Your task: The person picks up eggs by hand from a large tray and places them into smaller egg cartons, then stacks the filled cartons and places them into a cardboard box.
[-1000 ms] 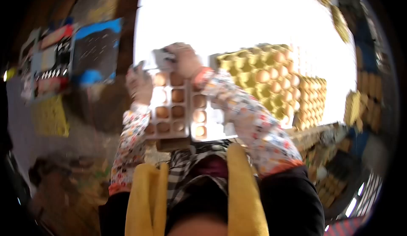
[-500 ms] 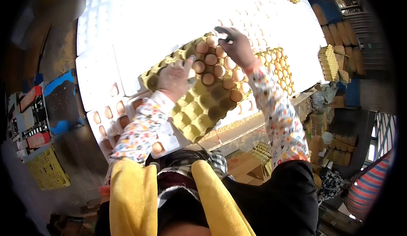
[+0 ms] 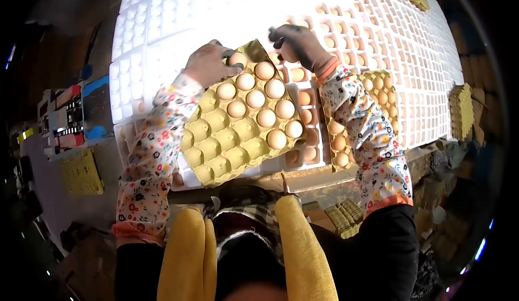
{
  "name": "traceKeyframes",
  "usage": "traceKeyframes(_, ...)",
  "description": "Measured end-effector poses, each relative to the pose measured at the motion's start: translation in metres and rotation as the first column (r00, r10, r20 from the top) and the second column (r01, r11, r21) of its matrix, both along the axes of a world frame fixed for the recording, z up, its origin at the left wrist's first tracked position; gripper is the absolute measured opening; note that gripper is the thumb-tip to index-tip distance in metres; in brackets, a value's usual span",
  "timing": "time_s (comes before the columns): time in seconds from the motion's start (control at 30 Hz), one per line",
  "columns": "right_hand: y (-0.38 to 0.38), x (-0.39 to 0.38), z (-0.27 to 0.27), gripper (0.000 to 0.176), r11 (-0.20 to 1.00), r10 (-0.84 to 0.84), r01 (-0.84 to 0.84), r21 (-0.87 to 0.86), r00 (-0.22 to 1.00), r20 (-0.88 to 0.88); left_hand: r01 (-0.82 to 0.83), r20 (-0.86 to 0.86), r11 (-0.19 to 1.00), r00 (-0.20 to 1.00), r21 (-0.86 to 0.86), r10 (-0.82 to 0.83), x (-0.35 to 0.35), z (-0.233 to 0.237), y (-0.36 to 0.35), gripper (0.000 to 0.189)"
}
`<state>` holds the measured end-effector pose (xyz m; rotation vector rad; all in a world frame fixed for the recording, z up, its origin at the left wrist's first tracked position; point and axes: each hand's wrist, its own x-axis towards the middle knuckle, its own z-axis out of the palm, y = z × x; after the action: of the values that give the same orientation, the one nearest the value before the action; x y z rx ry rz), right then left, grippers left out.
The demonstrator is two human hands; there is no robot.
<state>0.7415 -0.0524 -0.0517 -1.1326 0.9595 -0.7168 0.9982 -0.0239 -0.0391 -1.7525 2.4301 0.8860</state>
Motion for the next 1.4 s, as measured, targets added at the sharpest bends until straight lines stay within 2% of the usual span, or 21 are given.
traceKeyframes(0.1, 0.02, 0.016, -0.002, 0.041, 0.648, 0.151, -0.558, -0.518, 0.761, -0.631, -0.277, -0.668, 0.837, 0.508, 0.471, 0.544, 0.034, -0.001, 0.031, 0.048)
traceKeyframes(0.17, 0.011, 0.015, -0.004, 0.045, 0.65, 0.236, -0.659, -0.379, 0.649, -0.724, -0.31, -0.721, 0.766, 0.267, 0.564, 0.639, 0.041, 0.018, 0.052, 0.034)
traceKeyframes(0.23, 0.008, 0.007, 0.017, 0.039, 0.876, 0.382, -0.473, -0.093, 0.799, -0.464, -0.309, -0.674, 0.884, 0.572, 0.351, 0.467, 0.046, 0.003, 0.054, 0.034)
traceKeyframes(0.3, 0.012, -0.011, -0.001, 0.042, 0.97, 0.174, -0.201, 0.137, 0.967, 0.184, -0.065, -0.025, 0.988, 0.998, -0.139, 0.062, 0.026, 0.008, 0.067, 0.039)
traceKeyframes(0.33, 0.02, -0.012, 0.007, 0.04, 0.975, 0.167, -0.191, 0.117, 0.968, 0.187, 0.186, 0.396, 0.947, 0.916, -0.263, -0.07, 0.016, 0.013, 0.073, 0.041)
traceKeyframes(0.43, 0.028, 0.005, 0.01, 0.038, 0.939, 0.297, -0.323, -0.12, 0.936, -0.191, 0.22, 0.415, 0.949, 0.903, -0.226, -0.11, 0.014, 0.012, 0.068, 0.042)
traceKeyframes(0.47, 0.027, 0.015, 0.014, 0.039, 0.794, 0.346, -0.507, -0.335, 0.831, -0.436, 0.155, 0.187, 0.888, 0.979, -0.433, -0.08, 0.026, 0.002, 0.072, 0.04)
traceKeyframes(0.53, 0.035, 0.044, 0.03, 0.038, 0.547, 0.117, -0.717, -0.432, 0.576, -0.809, -0.267, -0.659, 0.908, 0.625, 0.323, 0.418, 0.04, -0.008, 0.079, 0.04)
traceKeyframes(0.57, 0.034, 0.055, 0.028, 0.039, 0.406, 0.01, -0.817, -0.41, 0.452, -0.892, -0.132, -0.672, 0.693, 0.172, 0.709, 0.72, 0.051, -0.006, 0.085, 0.04)
traceKeyframes(0.67, 0.027, 0.086, 0.034, 0.048, 0.284, 0.007, -0.948, -0.146, 0.154, -0.988, -0.141, -0.738, 0.746, 0.113, 0.651, 0.666, 0.05, 0.021, 0.104, 0.031)
traceKeyframes(0.77, 0.028, 0.074, 0.023, 0.039, 0.262, -0.037, -0.899, -0.351, 0.354, -0.934, -0.102, -0.72, 0.716, -0.009, 0.691, 0.694, 0.078, 0.021, 0.122, 0.03)
traceKeyframes(0.83, 0.043, 0.08, 0.04, 0.053, 0.507, -0.003, -0.766, -0.395, 0.457, -0.89, 0.035, -0.638, 0.641, -0.069, 0.767, 0.767, 0.123, 0.012, 0.137, 0.03)
traceKeyframes(0.87, 0.048, 0.079, 0.037, 0.049, 0.721, 0.112, -0.6, -0.346, 0.594, -0.797, -0.195, -0.827, 0.851, 0.209, 0.488, 0.522, 0.161, -0.037, 0.146, 0.031)
traceKeyframes(0.93, 0.062, 0.09, 0.033, 0.041, 0.994, 0.082, -0.104, -0.037, 0.917, -0.39, -0.287, -0.544, 0.466, -0.339, 0.837, 0.767, 0.216, -0.06, 0.173, 0.035)
traceKeyframes(1.0, 0.08, 0.142, 0.034, 0.041, 0.995, 0.093, -0.081, 0.055, 0.96, -0.263, -0.649, -0.723, 0.67, 0.258, 0.361, 0.64, 0.276, -0.058, 0.164, 0.033)
traceKeyframes(1.03, 0.085, 0.18, 0.041, 0.04, 0.99, 0.14, -0.128, 0.068, 0.962, -0.234, -0.651, -0.373, 0.755, 0.683, 0.078, 0.628, 0.303, -0.027, 0.149, 0.037)
traceKeyframes(1.07, 0.081, 0.215, 0.039, 0.041, 0.956, 0.285, -0.294, 0.024, 0.9, -0.33, -0.62, -0.208, 0.765, 0.783, -0.174, 0.587, 0.321, -0.037, 0.142, 0.039)
traceKeyframes(1.1, 0.074, 0.253, 0.027, 0.044, 0.916, 0.334, -0.394, -0.071, 0.849, -0.41, -0.518, -0.018, 0.751, 0.828, -0.41, 0.561, 0.336, -0.05, 0.133, 0.042)
traceKeyframes(1.17, 0.062, 0.33, -0.002, 0.05, 0.796, 0.301, -0.52, -0.31, 0.784, -0.543, -0.532, 0.207, 0.845, 0.822, -0.054, 0.531, 0.354, -0.059, 0.105, 0.058)
traceKeyframes(1.27, 0.042, 0.427, -0.038, 0.054, 0.781, 0.112, -0.549, -0.299, 0.593, -0.797, -0.391, 0.262, 0.915, 0.876, -0.103, 0.404, 0.357, -0.072, 0.103, 0.071)
traceKeyframes(1.4, 0.026, 0.462, -0.048, 0.051, 0.742, 0.126, -0.656, -0.137, 0.338, -0.933, -0.583, -0.221, 0.812, 0.794, -0.011, 0.567, 0.382, -0.073, 0.083, 0.063)
